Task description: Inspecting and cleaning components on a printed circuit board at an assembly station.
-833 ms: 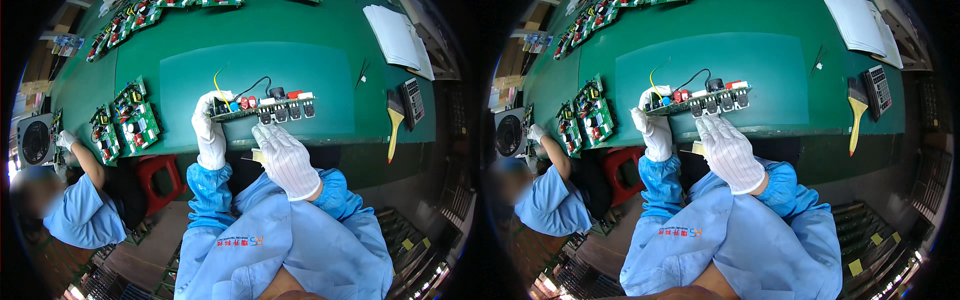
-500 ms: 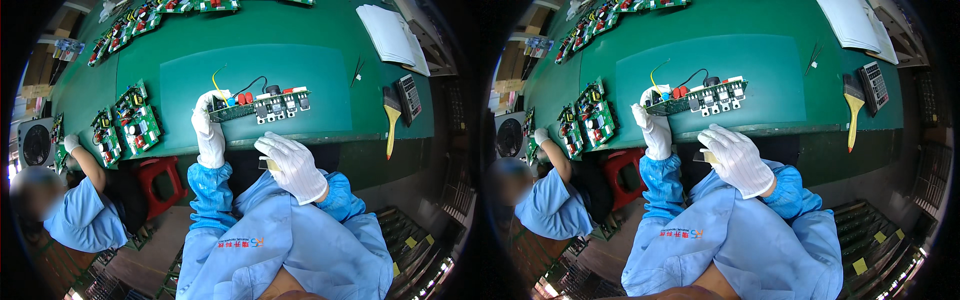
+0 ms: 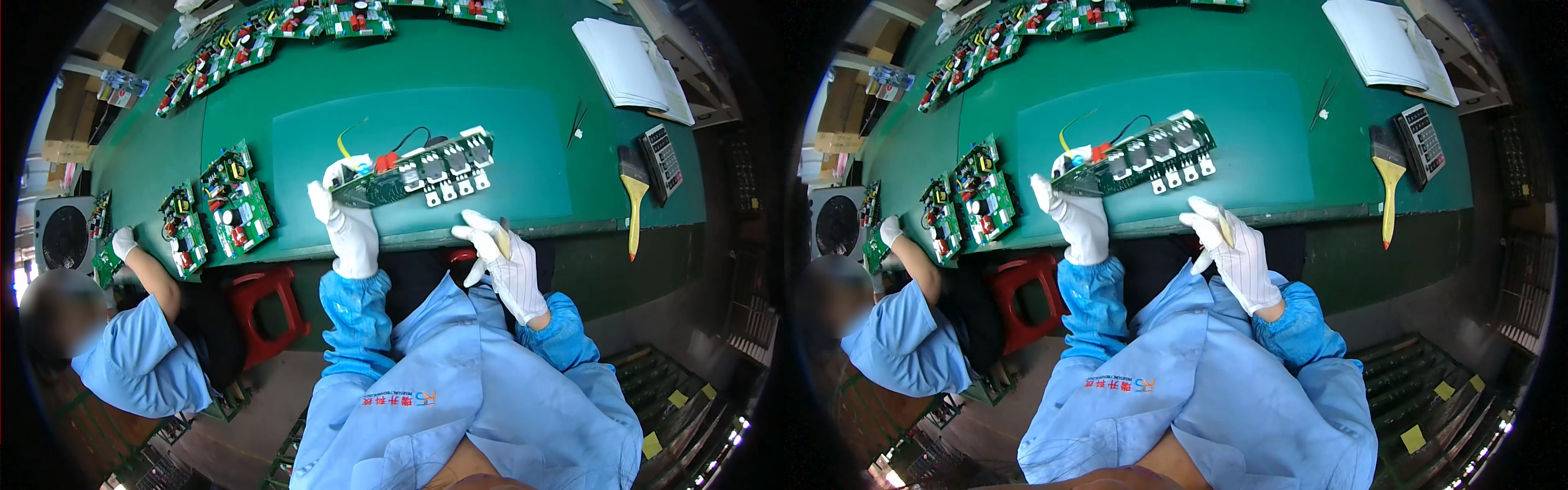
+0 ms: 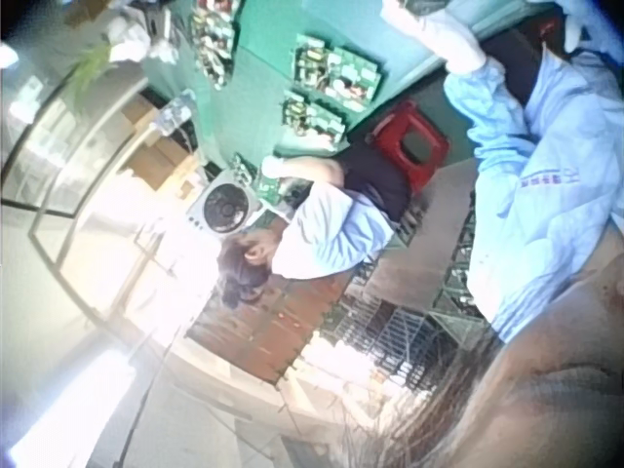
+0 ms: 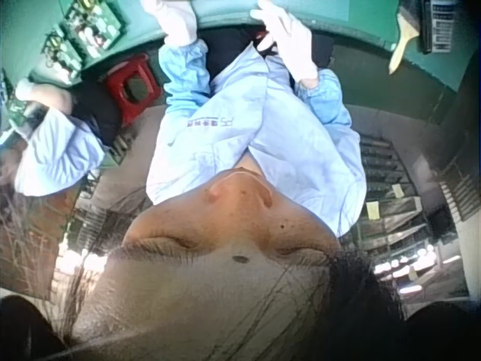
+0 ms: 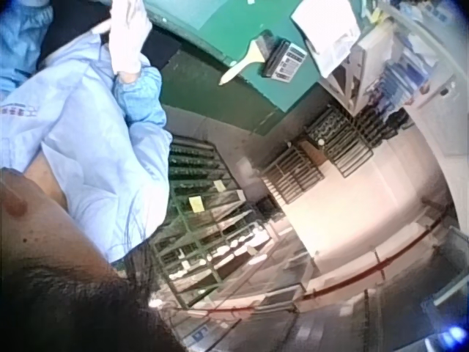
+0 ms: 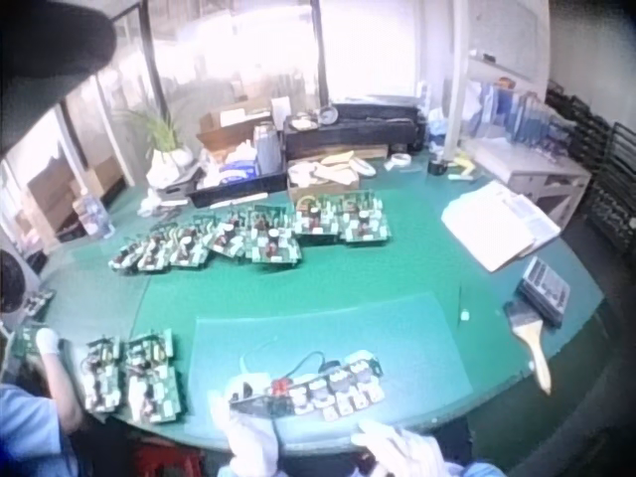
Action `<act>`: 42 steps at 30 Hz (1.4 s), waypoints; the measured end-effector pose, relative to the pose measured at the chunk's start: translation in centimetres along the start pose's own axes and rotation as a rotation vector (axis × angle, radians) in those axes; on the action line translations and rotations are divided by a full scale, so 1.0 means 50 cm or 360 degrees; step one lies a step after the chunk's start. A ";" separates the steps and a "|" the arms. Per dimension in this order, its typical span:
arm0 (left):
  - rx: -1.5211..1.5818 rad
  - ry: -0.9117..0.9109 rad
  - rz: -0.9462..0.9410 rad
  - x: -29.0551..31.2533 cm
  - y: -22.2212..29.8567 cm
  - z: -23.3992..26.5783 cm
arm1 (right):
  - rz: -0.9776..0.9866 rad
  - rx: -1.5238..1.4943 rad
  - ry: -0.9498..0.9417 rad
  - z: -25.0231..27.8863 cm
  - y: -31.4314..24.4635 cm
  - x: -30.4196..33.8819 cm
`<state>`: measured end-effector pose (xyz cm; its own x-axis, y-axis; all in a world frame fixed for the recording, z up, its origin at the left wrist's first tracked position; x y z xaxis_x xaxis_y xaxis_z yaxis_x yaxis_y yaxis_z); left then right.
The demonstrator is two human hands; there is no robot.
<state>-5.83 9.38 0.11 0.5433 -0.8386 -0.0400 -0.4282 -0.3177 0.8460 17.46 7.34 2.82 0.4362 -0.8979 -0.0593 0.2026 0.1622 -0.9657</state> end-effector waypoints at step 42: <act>-0.0558 -0.0432 0.0111 0.022 0.009 -0.085 | 0.0616 0.1189 -0.0295 -0.096 -0.101 -0.046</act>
<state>-2.36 10.17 2.70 0.2923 -0.9534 -0.0751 -0.1612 -0.1265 0.9788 11.24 6.60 6.62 0.7166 -0.6531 -0.2447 0.5055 0.7281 -0.4629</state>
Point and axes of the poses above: each hand's wrist, its own x-axis away from the middle knuckle, its own z-axis out of the back of the hand, y = z × x, the point moved 10 cm from there along -x, towards the middle knuckle, and after that the axes turned 7 degrees about -x, right-handed, at the moved point
